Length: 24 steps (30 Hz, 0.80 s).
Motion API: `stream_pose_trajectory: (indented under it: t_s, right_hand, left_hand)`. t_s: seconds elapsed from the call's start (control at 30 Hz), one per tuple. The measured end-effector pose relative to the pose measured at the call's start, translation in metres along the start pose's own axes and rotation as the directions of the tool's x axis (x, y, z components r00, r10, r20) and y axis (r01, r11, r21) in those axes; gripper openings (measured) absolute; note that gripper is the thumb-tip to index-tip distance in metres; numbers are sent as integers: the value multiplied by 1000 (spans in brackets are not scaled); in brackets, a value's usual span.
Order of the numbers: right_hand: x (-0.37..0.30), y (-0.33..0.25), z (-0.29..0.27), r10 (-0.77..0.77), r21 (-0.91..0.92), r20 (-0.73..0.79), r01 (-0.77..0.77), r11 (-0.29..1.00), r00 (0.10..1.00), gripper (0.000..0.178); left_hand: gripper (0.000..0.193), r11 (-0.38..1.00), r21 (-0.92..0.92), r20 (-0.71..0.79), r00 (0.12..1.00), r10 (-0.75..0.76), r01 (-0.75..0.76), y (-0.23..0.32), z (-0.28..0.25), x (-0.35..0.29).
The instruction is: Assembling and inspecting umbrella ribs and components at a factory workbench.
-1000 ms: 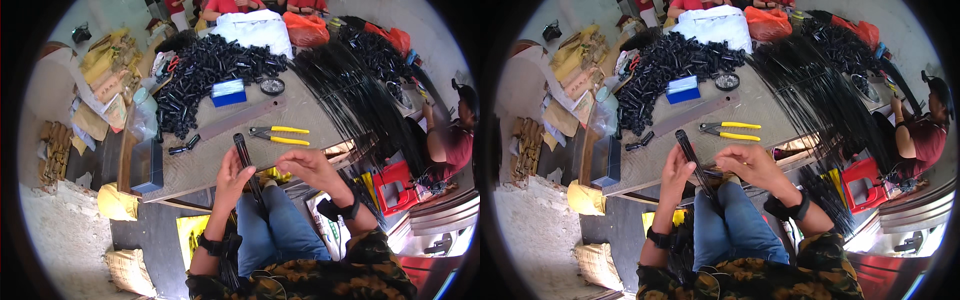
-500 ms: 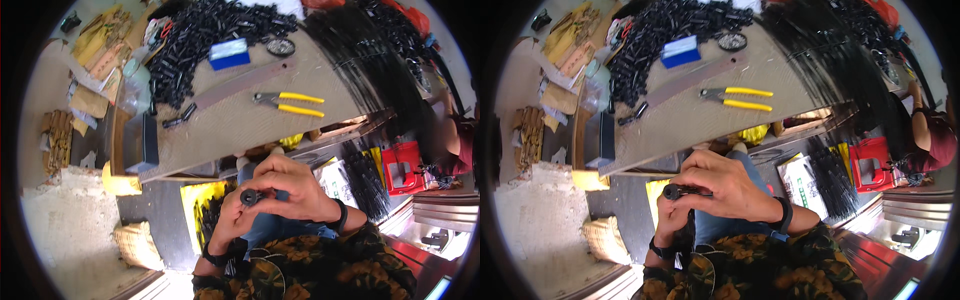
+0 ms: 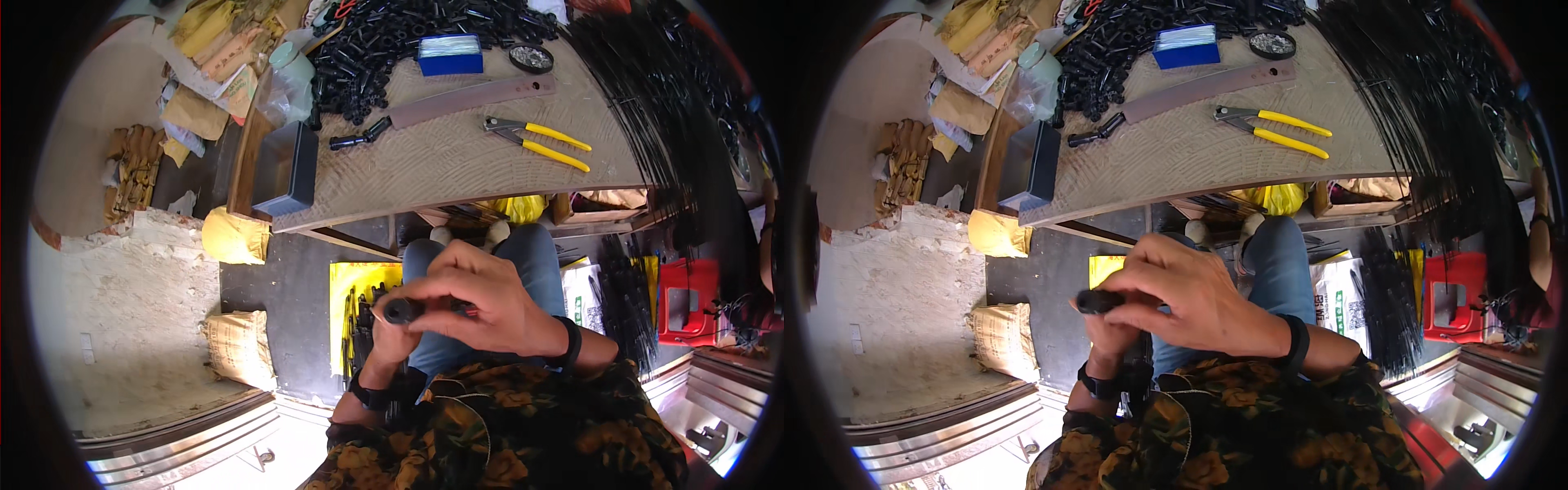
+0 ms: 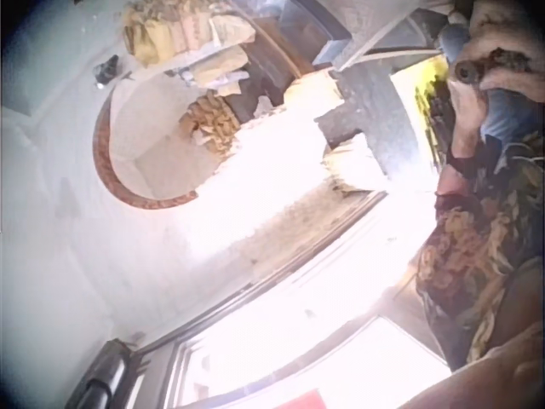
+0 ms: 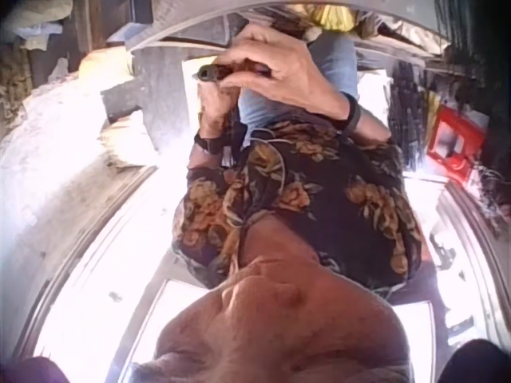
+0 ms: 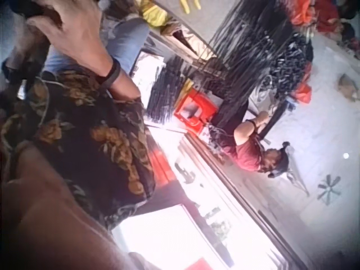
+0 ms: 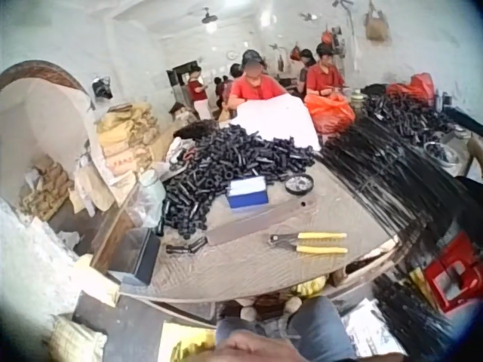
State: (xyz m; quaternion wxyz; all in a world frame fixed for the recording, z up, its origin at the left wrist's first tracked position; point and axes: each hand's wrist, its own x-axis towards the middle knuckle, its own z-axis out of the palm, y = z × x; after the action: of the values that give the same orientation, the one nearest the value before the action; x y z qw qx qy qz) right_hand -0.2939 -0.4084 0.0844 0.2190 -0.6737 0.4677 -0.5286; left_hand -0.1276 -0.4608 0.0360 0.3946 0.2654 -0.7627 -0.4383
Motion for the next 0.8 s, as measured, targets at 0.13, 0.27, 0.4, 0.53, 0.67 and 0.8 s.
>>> stream_pose_trajectory:
  t_s: [0.13,0.27,0.4,0.53,0.67,0.8]
  right_hand:
    - [-8,19,-5,118,45,-97,-114,993,988,44]
    - [-48,46,-35,345,-5,-96,-347,938,934,15]
    - [-73,60,-57,579,-96,-37,-579,809,815,12]
    - [-69,68,-75,588,-178,-141,-605,776,796,13]
    - [-56,65,-91,595,-186,-215,-631,753,774,14]
    - [-51,52,-113,572,-302,-262,-629,716,777,15]
  left_hand:
    - [50,652,-751,-196,978,-72,-103,16,-45,36]
    - [44,749,-504,-590,805,64,-429,46,-140,14]
    - [42,783,-242,-781,594,193,-573,79,-187,-28]
    - [39,979,8,-791,597,131,-204,48,-179,-53]
    - [42,869,281,-328,892,-312,407,-57,-144,-76]
    - [38,685,273,-106,729,-676,675,-209,-133,-148]
